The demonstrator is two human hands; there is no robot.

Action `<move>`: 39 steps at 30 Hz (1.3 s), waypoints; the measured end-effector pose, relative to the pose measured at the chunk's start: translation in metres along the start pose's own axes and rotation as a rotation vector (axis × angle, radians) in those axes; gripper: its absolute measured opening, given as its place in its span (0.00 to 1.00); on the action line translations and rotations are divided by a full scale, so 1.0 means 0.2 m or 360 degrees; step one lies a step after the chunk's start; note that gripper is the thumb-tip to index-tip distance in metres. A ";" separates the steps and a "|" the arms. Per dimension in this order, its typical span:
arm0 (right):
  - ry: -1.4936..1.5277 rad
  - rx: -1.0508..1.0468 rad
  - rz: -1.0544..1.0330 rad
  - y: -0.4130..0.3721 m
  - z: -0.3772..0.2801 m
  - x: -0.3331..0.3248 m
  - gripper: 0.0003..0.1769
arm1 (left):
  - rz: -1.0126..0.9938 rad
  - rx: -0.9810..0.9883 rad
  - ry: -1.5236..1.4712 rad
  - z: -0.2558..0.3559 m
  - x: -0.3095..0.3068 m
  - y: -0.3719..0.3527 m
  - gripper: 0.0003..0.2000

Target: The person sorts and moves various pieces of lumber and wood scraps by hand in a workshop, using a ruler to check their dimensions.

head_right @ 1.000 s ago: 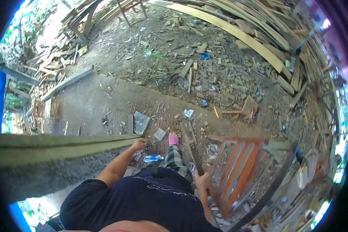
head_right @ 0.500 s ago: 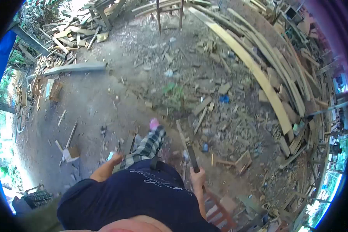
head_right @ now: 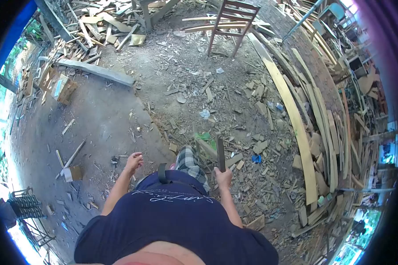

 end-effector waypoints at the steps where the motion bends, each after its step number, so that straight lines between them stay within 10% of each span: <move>1: 0.0078 0.0054 -0.0040 0.09 -0.07 0.04 0.17 | 0.0044 0.0023 0.0031 0.00 -0.01 0.05 0.17; 11: -0.0198 -0.0131 -0.0113 1.12 -0.65 0.45 0.18 | 0.0522 -0.0268 0.0243 0.30 0.00 0.75 0.13; 17: -0.0396 -0.0063 -0.0320 1.58 -1.23 0.61 0.18 | 0.0367 0.0517 0.0105 1.58 0.32 1.12 0.10; 25: -0.0626 -0.0163 -0.0244 2.21 -1.78 1.01 0.20 | 0.0339 0.0574 -0.0088 2.45 0.28 1.48 0.07; 32: -0.0457 -0.0072 -0.0295 2.61 -2.28 1.58 0.20 | 0.0230 0.1273 -0.0033 3.67 0.17 1.87 0.03; 39: -0.0542 -0.0169 -0.0307 2.96 -2.90 2.02 0.21 | -0.0587 0.2678 -0.0200 4.77 0.17 1.73 0.04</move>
Point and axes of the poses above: each hand's wrist, its own y-axis towards the middle knuckle, its own x-axis out of the palm, z = x × y, the point moved 2 cm from there along y, towards the middle knuckle, and after that the axes turned 4 degrees about y, right-handed, at the moved point
